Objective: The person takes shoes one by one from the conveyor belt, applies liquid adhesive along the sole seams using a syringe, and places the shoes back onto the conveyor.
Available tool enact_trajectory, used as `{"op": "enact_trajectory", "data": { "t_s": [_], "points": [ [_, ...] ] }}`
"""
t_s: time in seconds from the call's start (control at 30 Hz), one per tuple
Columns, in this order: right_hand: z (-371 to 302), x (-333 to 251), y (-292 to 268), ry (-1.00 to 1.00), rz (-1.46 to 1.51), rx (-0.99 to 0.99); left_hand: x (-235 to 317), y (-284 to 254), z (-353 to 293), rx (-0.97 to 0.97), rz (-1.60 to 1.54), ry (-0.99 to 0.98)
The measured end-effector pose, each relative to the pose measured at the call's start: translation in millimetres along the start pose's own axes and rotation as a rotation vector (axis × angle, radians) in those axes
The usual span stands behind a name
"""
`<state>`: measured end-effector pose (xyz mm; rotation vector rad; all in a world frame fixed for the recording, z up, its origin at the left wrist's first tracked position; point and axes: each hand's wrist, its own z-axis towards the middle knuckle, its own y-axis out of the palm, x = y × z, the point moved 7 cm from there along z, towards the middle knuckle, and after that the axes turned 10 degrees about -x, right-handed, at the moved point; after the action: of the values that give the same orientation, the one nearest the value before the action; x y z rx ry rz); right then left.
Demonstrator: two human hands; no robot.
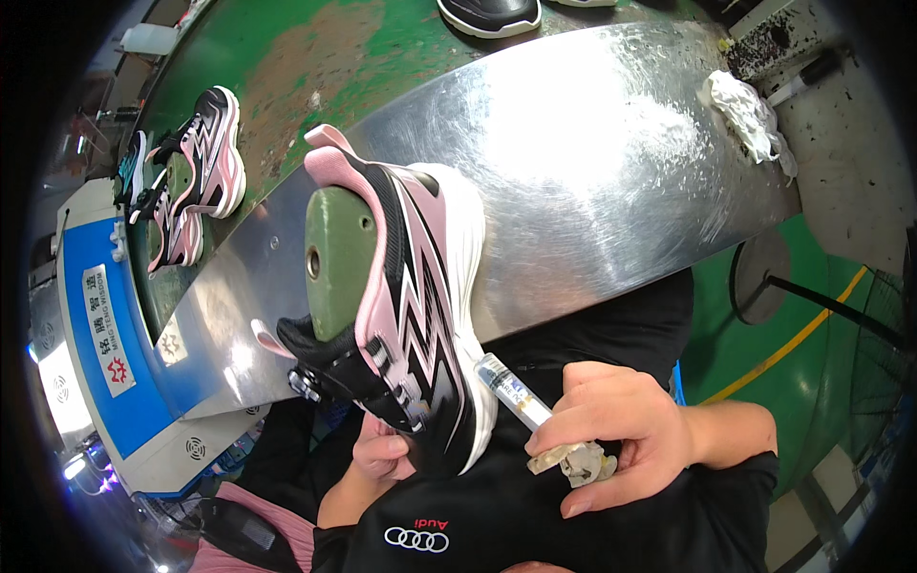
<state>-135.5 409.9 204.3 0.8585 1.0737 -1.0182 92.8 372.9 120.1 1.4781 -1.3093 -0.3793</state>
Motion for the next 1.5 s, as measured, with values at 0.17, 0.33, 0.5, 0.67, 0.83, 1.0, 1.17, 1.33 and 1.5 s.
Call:
{"op": "enact_trajectory", "data": {
  "t_s": [0.17,0.33,0.5,0.67,0.83,1.0,1.17,1.33,1.5],
  "points": [
    [-5,-23,0,0.130,0.001,-0.095,-16,13,19,-0.107,-0.197,-0.081],
    [-21,-49,1,0.147,-0.032,-0.084,-29,33,40,-0.222,-0.094,-0.249],
    [-35,-71,1,0.205,-0.105,-0.073,-43,39,56,-0.189,-0.162,-0.432],
    [-44,-92,-2,0.208,-0.241,-0.041,-52,58,79,-0.404,-0.305,-0.411],
    [-49,-104,-6,0.198,-0.344,-0.014,-61,60,101,-0.356,-0.170,-0.447],
    [-59,-104,-9,0.172,-0.487,0.033,-60,77,117,-0.347,-0.173,-0.356],
    [-59,-105,-6,0.128,-0.617,0.072,-59,88,125,-0.446,-0.296,-0.351],
    [-51,-100,0,0.096,-0.838,0.062,-57,98,135,-0.516,-0.335,-0.305],
    [-49,-94,11,0.035,-1.017,0.040,-51,106,131,-0.503,-0.319,-0.312]
  ]
}}
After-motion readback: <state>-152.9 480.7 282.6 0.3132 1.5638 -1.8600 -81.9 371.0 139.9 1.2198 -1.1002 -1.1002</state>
